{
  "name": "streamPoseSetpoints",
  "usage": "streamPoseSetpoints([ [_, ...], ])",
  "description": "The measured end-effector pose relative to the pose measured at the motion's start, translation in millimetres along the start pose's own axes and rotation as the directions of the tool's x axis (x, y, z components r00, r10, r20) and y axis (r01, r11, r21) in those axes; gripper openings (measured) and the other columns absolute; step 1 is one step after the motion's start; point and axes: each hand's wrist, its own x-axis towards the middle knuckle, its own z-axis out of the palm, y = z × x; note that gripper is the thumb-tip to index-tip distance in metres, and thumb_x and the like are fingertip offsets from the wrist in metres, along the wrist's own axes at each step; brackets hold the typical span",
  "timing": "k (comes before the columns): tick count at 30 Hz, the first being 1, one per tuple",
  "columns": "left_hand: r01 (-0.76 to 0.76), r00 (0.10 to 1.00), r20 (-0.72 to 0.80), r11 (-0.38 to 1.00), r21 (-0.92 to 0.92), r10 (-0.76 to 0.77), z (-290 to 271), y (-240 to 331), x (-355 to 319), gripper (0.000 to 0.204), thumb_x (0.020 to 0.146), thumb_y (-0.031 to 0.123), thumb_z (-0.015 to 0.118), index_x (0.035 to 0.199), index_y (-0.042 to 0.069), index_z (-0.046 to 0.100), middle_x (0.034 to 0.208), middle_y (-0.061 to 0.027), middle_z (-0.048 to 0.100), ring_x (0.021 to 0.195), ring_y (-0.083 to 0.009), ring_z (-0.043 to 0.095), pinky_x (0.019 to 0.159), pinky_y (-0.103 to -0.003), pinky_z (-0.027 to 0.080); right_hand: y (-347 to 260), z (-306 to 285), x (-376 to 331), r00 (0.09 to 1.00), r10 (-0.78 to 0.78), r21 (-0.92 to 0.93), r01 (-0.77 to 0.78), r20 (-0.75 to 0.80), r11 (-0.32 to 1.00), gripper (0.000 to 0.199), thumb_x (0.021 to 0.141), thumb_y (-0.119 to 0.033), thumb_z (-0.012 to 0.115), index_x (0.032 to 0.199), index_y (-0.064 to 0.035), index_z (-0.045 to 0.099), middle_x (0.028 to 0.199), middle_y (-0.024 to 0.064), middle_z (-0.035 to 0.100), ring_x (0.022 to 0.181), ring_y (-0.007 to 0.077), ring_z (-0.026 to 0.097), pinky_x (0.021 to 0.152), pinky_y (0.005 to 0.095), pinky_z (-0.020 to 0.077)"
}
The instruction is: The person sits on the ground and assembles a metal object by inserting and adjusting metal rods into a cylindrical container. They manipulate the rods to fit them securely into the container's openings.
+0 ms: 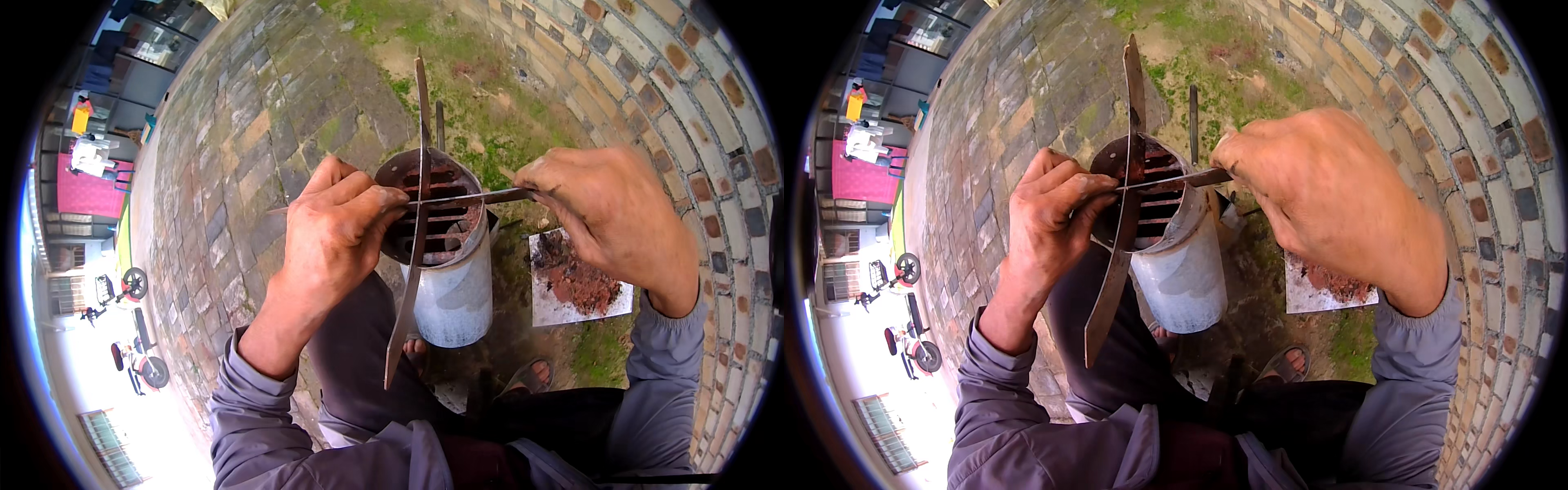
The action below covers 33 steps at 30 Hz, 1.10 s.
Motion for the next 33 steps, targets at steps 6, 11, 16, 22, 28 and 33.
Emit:
streamPoseSetpoints([
  [6,-0.006,1.000,-0.024,1.000,-0.007,0.006,4.2,-0.6,-2.9,0.022,0.069,0.003,0.078,0.088,0.011,0.071,0.074,-0.0036,0.061,0.076,-0.0264,0.058,0.066,-0.035,0.050,-1.6,1.1,-2.7,1.000,0.030,-0.018,-0.030,0.001,0.999,0.019,0.082,0.000,0.066,0.101,-0.0029,0.065,0.080,0.0135,0.064,0.068,0.0331,0.063,0.056,0.0422,0.0456],
  [11,-0.029,0.998,-0.052,0.999,0.039,0.031,6.1,-0.2,-6.6,0.023,0.071,0.003,0.078,0.091,0.011,0.071,0.077,-0.0036,0.063,0.078,-0.0270,0.058,0.067,-0.036,0.051,-3.5,3.0,-5.1,1.000,0.028,-0.068,-0.028,-0.008,0.997,0.019,0.082,-0.001,0.066,0.101,-0.0029,0.062,0.081,0.0128,0.061,0.071,0.0338,0.062,0.058,0.0442,0.0445],
  [16,-0.049,0.993,-0.102,0.998,0.025,0.052,0.4,4.6,-9.0,0.028,0.072,0.002,0.078,0.099,0.007,0.070,0.090,-0.0075,0.068,0.086,-0.0290,0.062,0.075,-0.037,0.052,-2.4,7.8,-5.3,0.998,0.011,-0.092,-0.016,-0.059,0.996,0.016,0.083,-0.002,0.066,0.098,-0.0024,0.060,0.081,0.0137,0.058,0.071,0.0349,0.060,0.058,0.0454,0.0436],
  [22,-0.079,0.993,-0.091,0.996,-0.032,0.076,-6.7,16.8,-23.7,0.032,0.075,0.002,0.077,0.106,0.004,0.069,0.104,-0.0113,0.070,0.096,-0.0310,0.065,0.085,-0.039,0.053,-0.7,8.6,-5.0,0.998,-0.008,-0.080,0.003,-0.068,0.997,0.013,0.083,-0.003,0.065,0.095,-0.0021,0.060,0.080,0.0136,0.058,0.071,0.0351,0.060,0.058,0.0462,0.0437],
  [28,-0.058,0.998,0.002,0.998,-0.038,0.059,-8.8,20.6,-23.2,0.033,0.078,0.003,0.074,0.111,0.006,0.068,0.112,-0.0115,0.068,0.101,-0.0316,0.063,0.090,-0.041,0.052,-0.6,12.0,-4.5,0.997,0.014,-0.123,-0.023,-0.076,0.992,0.014,0.082,-0.012,0.067,0.090,-0.0004,0.063,0.076,0.0144,0.063,0.073,0.0346,0.065,0.062,0.0444,0.0512],
  [33,-0.138,0.985,0.102,0.990,-0.024,0.139,-12.5,13.9,-25.2,0.045,0.076,-0.003,0.063,0.120,0.006,0.063,0.126,-0.0158,0.061,0.112,-0.0370,0.057,0.098,-0.045,0.047,30.9,14.7,-11.2,0.939,0.058,0.200,0.012,-0.338,0.980,0.051,0.092,-0.047,0.065,0.110,-0.0002,0.065,0.096,0.0143,0.071,0.079,0.0262,0.069,0.066,0.0368,0.0562],
])
